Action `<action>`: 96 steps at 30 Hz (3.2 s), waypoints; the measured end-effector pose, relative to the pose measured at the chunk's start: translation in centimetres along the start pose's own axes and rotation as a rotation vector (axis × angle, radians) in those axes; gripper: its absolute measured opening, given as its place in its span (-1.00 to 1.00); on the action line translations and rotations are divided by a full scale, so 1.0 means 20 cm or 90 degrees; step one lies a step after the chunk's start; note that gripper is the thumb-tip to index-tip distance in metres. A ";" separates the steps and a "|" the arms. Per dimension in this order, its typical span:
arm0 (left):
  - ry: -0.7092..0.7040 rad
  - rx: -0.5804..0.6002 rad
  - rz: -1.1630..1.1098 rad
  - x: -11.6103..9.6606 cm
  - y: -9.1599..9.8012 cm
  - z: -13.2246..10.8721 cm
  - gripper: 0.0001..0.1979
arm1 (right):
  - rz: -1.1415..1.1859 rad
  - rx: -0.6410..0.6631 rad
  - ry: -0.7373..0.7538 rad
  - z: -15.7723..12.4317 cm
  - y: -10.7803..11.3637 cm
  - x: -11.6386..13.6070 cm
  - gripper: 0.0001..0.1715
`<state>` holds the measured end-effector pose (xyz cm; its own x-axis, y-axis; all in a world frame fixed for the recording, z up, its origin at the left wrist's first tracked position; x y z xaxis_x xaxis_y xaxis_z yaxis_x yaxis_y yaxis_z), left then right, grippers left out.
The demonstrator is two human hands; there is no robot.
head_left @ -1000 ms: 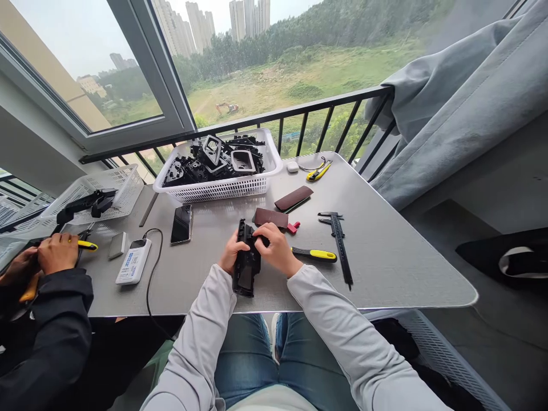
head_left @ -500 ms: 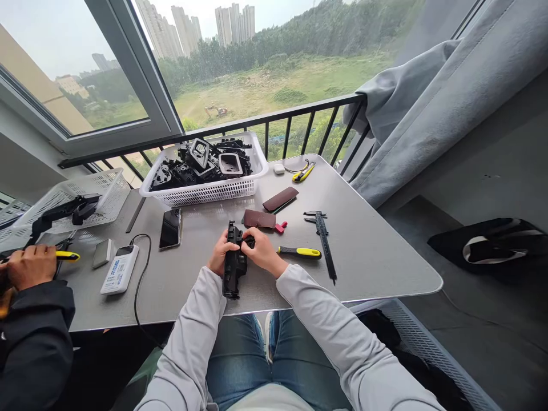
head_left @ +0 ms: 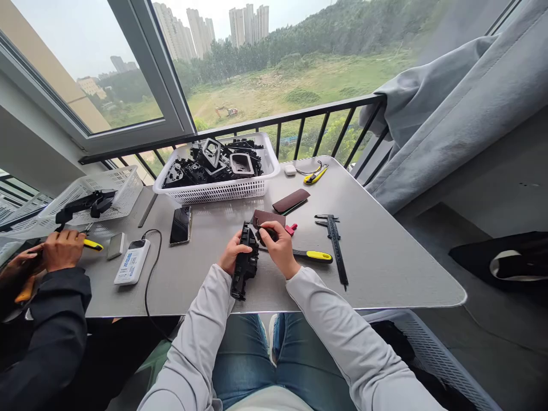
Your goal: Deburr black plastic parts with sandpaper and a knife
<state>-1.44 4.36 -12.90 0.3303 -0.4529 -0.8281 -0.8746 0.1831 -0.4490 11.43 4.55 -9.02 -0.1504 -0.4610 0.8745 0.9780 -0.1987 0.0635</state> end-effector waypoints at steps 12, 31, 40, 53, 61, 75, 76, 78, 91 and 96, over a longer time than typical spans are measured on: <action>0.074 0.098 0.033 0.04 -0.08 -0.03 -0.45 | -0.071 0.020 -0.078 0.02 0.00 -0.14 -0.88; 0.044 0.051 0.036 0.05 -0.04 0.00 -0.51 | -0.098 0.046 0.208 -0.03 -0.03 0.13 -0.83; 0.050 0.058 0.005 0.05 -0.05 0.00 -0.47 | -0.114 0.071 0.191 -0.04 -0.07 0.10 -0.82; 0.053 0.072 -0.009 0.04 0.00 0.02 -0.53 | -0.124 -0.021 0.004 0.02 0.06 -0.10 -0.84; 0.053 0.078 -0.027 0.04 -0.01 0.01 -0.48 | -0.034 0.041 0.084 0.02 -0.01 0.01 -0.86; 0.012 0.005 -0.110 0.05 0.01 0.03 -0.77 | -0.122 0.058 0.212 -0.02 -0.03 0.13 -0.85; 0.007 -0.005 -0.116 0.05 0.01 0.03 -0.77 | -0.127 0.073 0.229 -0.03 -0.04 0.14 -0.84; -0.009 -0.029 -0.116 0.03 0.01 0.04 -0.75 | -0.131 0.095 0.257 -0.05 -0.06 0.16 -0.82; -0.039 -0.046 -0.108 -0.02 0.03 0.01 -0.69 | -0.093 0.256 0.403 -0.19 -0.19 0.31 -0.73; -0.047 -0.080 -0.100 -0.02 0.05 0.03 -0.75 | -0.178 0.199 0.358 -0.16 -0.16 0.26 -0.76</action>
<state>-2.21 5.28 -13.33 0.4872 -0.4018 -0.7754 -0.8460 0.0029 -0.5332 6.96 -0.03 -6.20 -0.3714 -0.8232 0.4293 0.8751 -0.1559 0.4581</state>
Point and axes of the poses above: each hand's wrist, its own z-axis towards the middle knuckle, its own y-axis out of the back of the hand, x = y × z, the point moved 8 cm from there along z, towards the middle knuckle, and after that the axes turned 7 degrees about y, right-handed, at the moved point
